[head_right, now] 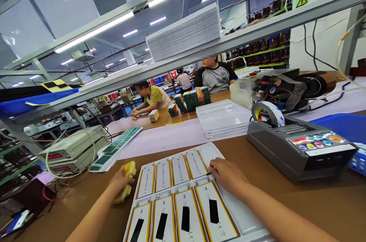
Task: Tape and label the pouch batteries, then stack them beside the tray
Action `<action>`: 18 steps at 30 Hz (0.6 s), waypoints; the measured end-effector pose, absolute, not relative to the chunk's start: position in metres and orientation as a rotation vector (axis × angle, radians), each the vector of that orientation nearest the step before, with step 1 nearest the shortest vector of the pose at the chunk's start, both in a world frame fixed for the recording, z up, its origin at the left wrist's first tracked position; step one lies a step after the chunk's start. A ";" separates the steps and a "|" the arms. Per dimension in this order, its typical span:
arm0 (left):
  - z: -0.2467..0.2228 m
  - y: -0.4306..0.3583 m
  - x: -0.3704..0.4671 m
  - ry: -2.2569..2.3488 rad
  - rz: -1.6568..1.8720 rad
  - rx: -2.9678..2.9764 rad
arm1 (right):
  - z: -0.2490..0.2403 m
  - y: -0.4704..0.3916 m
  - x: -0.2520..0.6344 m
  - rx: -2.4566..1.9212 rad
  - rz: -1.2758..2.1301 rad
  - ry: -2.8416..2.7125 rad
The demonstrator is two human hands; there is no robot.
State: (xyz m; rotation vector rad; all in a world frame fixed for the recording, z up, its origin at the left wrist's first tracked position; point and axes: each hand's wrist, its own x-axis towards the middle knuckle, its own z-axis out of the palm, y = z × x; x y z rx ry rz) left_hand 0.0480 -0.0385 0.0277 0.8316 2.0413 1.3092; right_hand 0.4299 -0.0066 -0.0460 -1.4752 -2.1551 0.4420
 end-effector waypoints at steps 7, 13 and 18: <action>0.001 -0.020 0.045 2.690 0.739 1.120 | -0.048 -0.007 0.430 -1.464 0.459 -2.168; 0.011 -0.021 0.044 2.628 0.698 1.153 | -0.041 -0.012 0.432 -1.450 0.549 -2.108; 0.037 -0.029 0.056 2.649 0.808 1.242 | -0.029 -0.021 0.435 -1.425 0.459 -2.121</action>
